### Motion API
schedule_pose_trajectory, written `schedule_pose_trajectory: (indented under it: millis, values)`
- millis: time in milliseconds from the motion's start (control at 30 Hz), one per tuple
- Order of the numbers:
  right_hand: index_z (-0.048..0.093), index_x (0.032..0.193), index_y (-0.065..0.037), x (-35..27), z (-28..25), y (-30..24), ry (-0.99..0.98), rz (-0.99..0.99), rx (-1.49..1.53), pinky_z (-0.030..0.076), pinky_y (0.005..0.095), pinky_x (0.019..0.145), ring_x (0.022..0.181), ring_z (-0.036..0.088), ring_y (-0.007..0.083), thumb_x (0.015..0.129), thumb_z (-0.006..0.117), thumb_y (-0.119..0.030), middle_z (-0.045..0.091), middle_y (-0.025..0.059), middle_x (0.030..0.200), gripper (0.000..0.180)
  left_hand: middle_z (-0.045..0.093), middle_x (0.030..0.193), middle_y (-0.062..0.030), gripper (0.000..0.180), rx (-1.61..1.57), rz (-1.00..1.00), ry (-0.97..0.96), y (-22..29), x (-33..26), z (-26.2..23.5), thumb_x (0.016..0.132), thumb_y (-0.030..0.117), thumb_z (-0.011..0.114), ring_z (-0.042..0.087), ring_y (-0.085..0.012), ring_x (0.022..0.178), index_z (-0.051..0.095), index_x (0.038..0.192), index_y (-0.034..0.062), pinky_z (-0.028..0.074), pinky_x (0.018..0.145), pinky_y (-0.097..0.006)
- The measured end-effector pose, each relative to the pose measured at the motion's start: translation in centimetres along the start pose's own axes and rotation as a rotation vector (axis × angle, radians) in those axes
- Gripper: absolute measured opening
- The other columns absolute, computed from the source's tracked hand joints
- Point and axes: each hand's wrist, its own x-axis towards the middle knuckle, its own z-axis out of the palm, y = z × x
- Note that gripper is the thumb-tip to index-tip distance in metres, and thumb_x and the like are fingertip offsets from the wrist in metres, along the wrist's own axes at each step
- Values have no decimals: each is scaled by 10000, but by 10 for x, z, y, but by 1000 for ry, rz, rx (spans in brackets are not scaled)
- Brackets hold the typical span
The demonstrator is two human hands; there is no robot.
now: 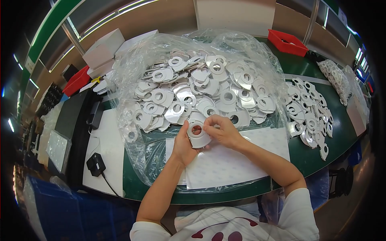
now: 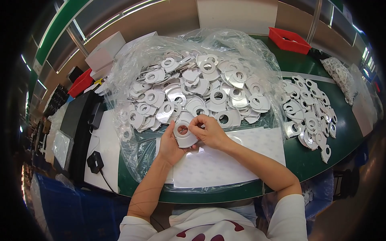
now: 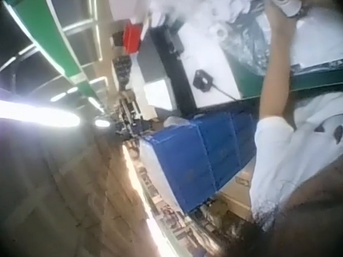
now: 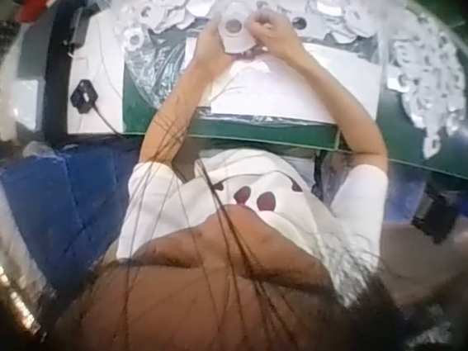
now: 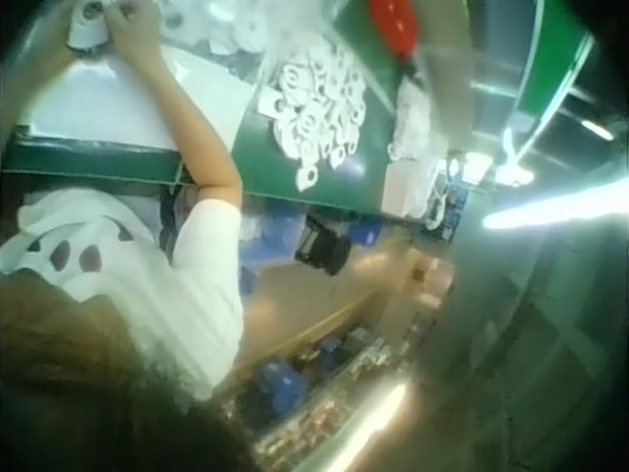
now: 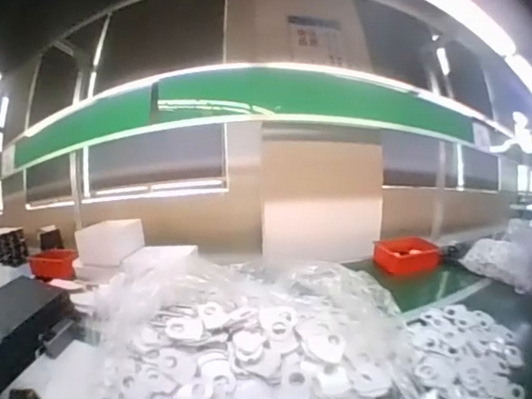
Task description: The person sorts small circular white plastic components by hand on a workbench, inspecting them one by one.
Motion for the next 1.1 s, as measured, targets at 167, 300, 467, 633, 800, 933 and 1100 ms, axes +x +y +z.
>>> schedule_pose_trajectory:
  millis: [167, 300, 467, 633, 800, 933, 1100]
  values:
    - [580, 891, 14, 2, 0, 4, 2, -26, 3, 446, 216, 545, 627, 501, 65, 868, 626, -178, 554, 26, 758, 199, 619, 1074, -52, 503, -4, -21, -1, 0, 1, -3, 989, 491, 259, 623, -204, 947, 523, 1187, 111, 539, 676, -382]
    - [583, 886, 11, 2, 1, 3, 10, -31, -12, 450, 221, 555, 641, 506, 72, 862, 632, -183, 555, 29, 761, 201, 620, 1071, -51, 503, -14, -16, -5, 0, 1, -5, 988, 492, 263, 622, -204, 952, 526, 1183, 110, 540, 680, -387]
    - [586, 880, 10, 1, 2, 1, 13, 3, -1, 456, 229, 566, 652, 511, 76, 856, 635, -180, 561, 32, 770, 198, 620, 1076, -52, 500, -17, -27, -10, -1, 2, -6, 988, 490, 267, 620, -204, 965, 523, 1189, 111, 544, 687, -394]
    - [586, 881, 11, 2, 0, 7, 23, -42, -30, 462, 231, 556, 673, 515, 79, 858, 635, -181, 572, 34, 786, 199, 619, 1080, -51, 495, -25, -30, -6, -2, 4, -7, 988, 488, 268, 619, -206, 969, 517, 1196, 115, 545, 689, -403]
    - [587, 883, 11, 1, 0, 5, 19, -28, -5, 471, 236, 559, 690, 526, 85, 860, 634, -181, 577, 38, 796, 199, 616, 1083, -49, 492, -28, -31, -17, -3, 5, -9, 988, 488, 269, 618, -209, 972, 516, 1196, 117, 546, 689, -407]
    - [586, 884, 12, 2, 0, 9, 31, -46, -19, 478, 238, 560, 697, 531, 87, 860, 634, -184, 579, 43, 801, 203, 610, 1093, -52, 496, -38, -30, -30, -3, 6, -8, 987, 491, 269, 613, -210, 983, 514, 1195, 114, 545, 697, -413]
    - [586, 880, 15, 1, 0, 8, 29, -34, -6, 478, 245, 580, 708, 535, 94, 855, 640, -196, 580, 43, 814, 219, 605, 1106, -52, 500, -41, -34, -41, -5, 7, -10, 986, 494, 270, 607, -207, 996, 512, 1197, 111, 544, 706, -419]
